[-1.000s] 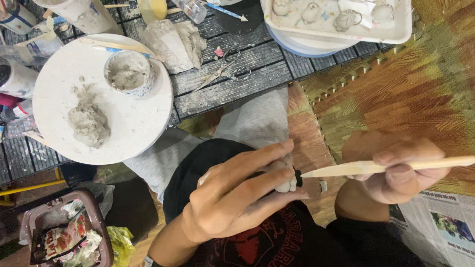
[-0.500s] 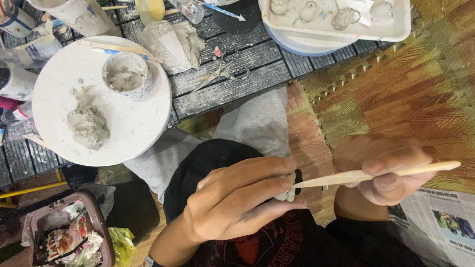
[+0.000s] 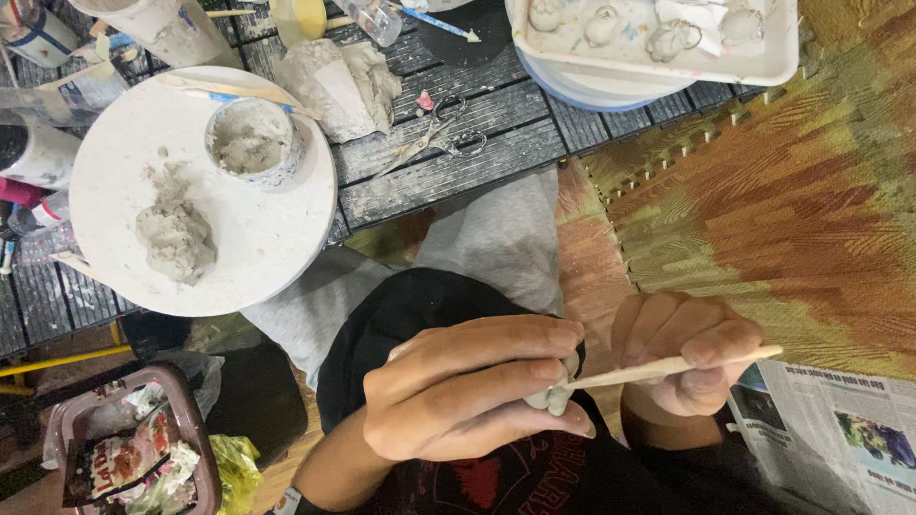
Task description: The person shapes a small lump of clay by hand, repeatedly adding small pieces and smoothing the surface. They use a wooden stick to refine details on the clay object throughout the clip.
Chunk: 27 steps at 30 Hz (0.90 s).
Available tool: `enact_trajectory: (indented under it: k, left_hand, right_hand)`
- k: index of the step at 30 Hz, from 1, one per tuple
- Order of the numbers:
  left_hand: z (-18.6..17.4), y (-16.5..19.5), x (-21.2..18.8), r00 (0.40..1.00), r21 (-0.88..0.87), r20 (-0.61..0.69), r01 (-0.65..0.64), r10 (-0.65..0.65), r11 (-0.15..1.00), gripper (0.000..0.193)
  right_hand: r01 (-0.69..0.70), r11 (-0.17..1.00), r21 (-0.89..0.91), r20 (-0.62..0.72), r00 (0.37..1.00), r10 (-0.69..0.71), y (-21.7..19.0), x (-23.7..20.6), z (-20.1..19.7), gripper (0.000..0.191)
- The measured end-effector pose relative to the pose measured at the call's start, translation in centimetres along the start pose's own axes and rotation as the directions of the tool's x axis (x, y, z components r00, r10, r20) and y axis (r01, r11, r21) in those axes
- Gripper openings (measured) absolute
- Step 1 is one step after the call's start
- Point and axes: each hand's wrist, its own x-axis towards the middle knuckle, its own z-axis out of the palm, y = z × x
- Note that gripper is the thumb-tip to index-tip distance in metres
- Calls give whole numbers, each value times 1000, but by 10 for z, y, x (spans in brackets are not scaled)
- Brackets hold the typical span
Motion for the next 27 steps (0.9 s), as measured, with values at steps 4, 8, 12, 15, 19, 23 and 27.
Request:
enact_trajectory:
  k: [4, 8, 12, 15, 19, 23, 27]
  left_hand:
    - [0, -2, -2, 1000, -13, -20, 20, -21, 1000, 40]
    - [-2, -3, -6, 994, -67, 1, 113, -113, 991, 41]
    - [1, -9, -9, 989, -151, -20, 142, -146, 978, 37]
    - [3, -10, -13, 987, -179, -35, 148, -156, 973, 34]
    - [3, -15, -16, 986, -246, -50, 145, -162, 958, 40]
    - [4, -33, -18, 964, -421, -65, 207, -257, 883, 56]
    - [-7, -44, -24, 866, -623, -11, 386, -500, 681, 51]
  right_hand:
    - [-43, 950, 310, -26, 998, 53, -4, -5, -8, 23]
    - [-53, 982, 182, 24, 998, 50, -26, 7, -7, 23]
    - [-6, 1000, 21, 55, 998, 5, -25, 15, 8, 21]
    - [47, 992, -113, 43, 998, -42, -17, 12, 16, 15]
    - [-16, 1000, -2, -23, 1000, 16, -12, 2, 8, 18]
    - [-49, 984, 174, -186, 979, 82, -8, -9, -3, 13]
    - [22, 997, -72, -225, 974, -38, 21, -5, -7, 23]
